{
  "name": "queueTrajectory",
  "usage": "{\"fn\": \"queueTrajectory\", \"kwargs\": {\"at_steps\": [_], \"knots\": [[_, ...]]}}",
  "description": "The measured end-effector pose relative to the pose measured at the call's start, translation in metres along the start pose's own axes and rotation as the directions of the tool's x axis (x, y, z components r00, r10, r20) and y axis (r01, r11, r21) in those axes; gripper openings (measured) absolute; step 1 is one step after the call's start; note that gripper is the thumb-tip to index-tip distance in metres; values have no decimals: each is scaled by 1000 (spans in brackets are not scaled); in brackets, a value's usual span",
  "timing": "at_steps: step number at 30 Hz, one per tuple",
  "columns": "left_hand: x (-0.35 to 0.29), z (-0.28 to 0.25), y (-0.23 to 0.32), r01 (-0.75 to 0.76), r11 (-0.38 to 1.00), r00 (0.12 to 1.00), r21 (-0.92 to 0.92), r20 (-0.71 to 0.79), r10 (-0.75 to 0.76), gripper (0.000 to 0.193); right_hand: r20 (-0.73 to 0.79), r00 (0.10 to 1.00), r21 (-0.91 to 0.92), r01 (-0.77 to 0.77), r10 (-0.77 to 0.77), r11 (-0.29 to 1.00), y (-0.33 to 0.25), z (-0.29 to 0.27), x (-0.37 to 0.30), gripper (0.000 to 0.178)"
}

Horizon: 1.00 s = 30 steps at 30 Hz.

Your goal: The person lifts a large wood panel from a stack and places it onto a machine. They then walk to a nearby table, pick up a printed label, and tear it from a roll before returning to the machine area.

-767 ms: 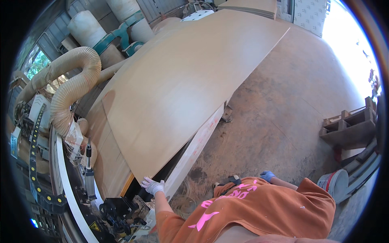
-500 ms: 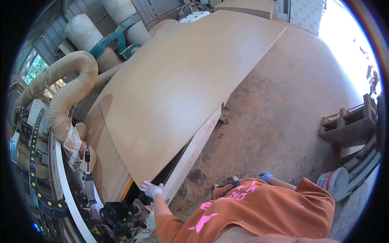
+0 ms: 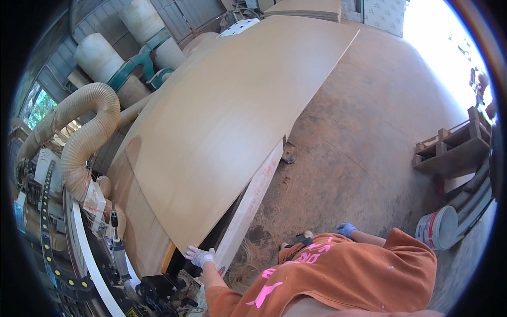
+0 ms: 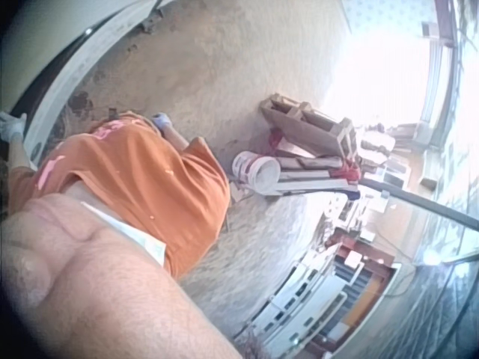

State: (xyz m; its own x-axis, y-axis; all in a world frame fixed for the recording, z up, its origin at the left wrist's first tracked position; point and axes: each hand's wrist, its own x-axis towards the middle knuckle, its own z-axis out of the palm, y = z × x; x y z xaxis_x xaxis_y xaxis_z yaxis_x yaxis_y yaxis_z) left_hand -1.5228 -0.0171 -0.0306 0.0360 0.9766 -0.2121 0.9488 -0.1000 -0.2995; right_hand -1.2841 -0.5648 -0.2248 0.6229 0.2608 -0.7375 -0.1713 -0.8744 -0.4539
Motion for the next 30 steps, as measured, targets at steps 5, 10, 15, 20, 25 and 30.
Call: {"fn": "queueTrajectory", "kwargs": {"at_steps": [5, 10, 15, 20, 25, 30], "knots": [[1, 3, 0, -7, 1000, 1000, 15, -2, 7, 117, 11, 1000, 30, -3, 2, 1000, -1, 0, -4, 36], [1, 3, 1, 0, 1000, 1000, 10, -5, 0, 116, 23, 1000, 3, -3, 3, 1000, -7, -4, -7, 37], [-1, -1, 1, 10, 1000, 1000, -3, -10, -11, 116, 18, 1000, -25, 6, -6, 1000, -7, -6, -9, 37], [-2, -1, -3, -24, 999, 998, -24, -54, 23, 110, 25, 1000, -9, 10, -10, 1000, -6, -6, -7, 38], [-1, 2, -6, -36, 996, 996, -87, -87, 28, 108, 47, 999, 8, 5, -6, 1000, -3, -6, -4, 37], [1, -2, -5, -13, 997, 1000, -74, -29, 10, 110, 67, 998, 74, -26, 21, 997, 8, 2, 11, 37]]}}
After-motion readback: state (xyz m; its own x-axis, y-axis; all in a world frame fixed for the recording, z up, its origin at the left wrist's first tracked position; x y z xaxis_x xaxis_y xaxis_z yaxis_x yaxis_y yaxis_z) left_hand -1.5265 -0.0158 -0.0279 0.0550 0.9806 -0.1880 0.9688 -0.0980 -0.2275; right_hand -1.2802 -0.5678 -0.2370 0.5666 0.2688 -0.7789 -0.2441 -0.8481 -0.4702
